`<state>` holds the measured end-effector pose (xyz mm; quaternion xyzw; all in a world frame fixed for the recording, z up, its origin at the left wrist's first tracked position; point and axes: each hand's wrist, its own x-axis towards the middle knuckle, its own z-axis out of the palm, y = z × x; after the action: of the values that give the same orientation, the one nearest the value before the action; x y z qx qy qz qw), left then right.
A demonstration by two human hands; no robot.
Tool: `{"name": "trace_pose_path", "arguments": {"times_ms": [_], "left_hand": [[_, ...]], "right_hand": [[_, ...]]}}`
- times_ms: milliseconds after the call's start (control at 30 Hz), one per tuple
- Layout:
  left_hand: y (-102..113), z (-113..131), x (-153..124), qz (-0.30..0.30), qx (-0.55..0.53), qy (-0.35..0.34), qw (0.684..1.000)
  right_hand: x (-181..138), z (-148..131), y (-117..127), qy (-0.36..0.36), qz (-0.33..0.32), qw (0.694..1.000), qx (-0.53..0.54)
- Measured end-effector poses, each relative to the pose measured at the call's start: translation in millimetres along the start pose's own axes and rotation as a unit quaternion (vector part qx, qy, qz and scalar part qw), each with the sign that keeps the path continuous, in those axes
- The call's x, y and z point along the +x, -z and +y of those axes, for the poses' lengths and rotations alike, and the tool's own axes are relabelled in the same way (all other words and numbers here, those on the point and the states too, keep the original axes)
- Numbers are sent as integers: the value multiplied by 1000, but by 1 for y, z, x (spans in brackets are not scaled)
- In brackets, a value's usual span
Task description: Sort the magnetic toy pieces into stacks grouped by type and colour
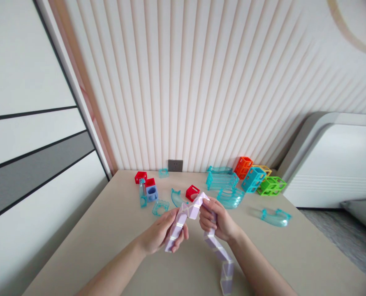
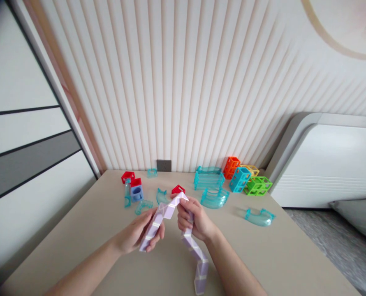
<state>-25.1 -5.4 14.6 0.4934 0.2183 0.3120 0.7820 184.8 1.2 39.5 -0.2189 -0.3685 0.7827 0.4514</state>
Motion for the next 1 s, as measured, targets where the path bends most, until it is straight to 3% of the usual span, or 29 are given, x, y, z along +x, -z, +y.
{"name": "trace_pose_path", "arguments": {"times_ms": [67, 133, 367, 633, 733, 800, 1000], "left_hand": [[-2, -3, -1, -33, -37, 40, 998], [-3, -7, -1, -29, -55, 42, 997], [-3, -14, 6, 80, -92, -49, 991], [-6, -4, 3, 77, -44, -33, 996], [-3, -2, 2, 79, 11, -45, 996], [2, 0, 0, 95, 91, -70, 989], [15, 9, -6, 188, 385, -128, 894]], "right_hand": [[0, 3, 2, -30, -17, 999, 5], [1, 8, 2, -38, -19, 999, 2], [10, 18, 0, 69, 90, 988, -101], [13, 25, 10, 129, 129, 920, -346], [15, 26, 13, 158, 137, 882, -422], [15, 28, 16, 140, 131, 857, -479], [14, 32, 18, 32, 113, 837, -535]]}}
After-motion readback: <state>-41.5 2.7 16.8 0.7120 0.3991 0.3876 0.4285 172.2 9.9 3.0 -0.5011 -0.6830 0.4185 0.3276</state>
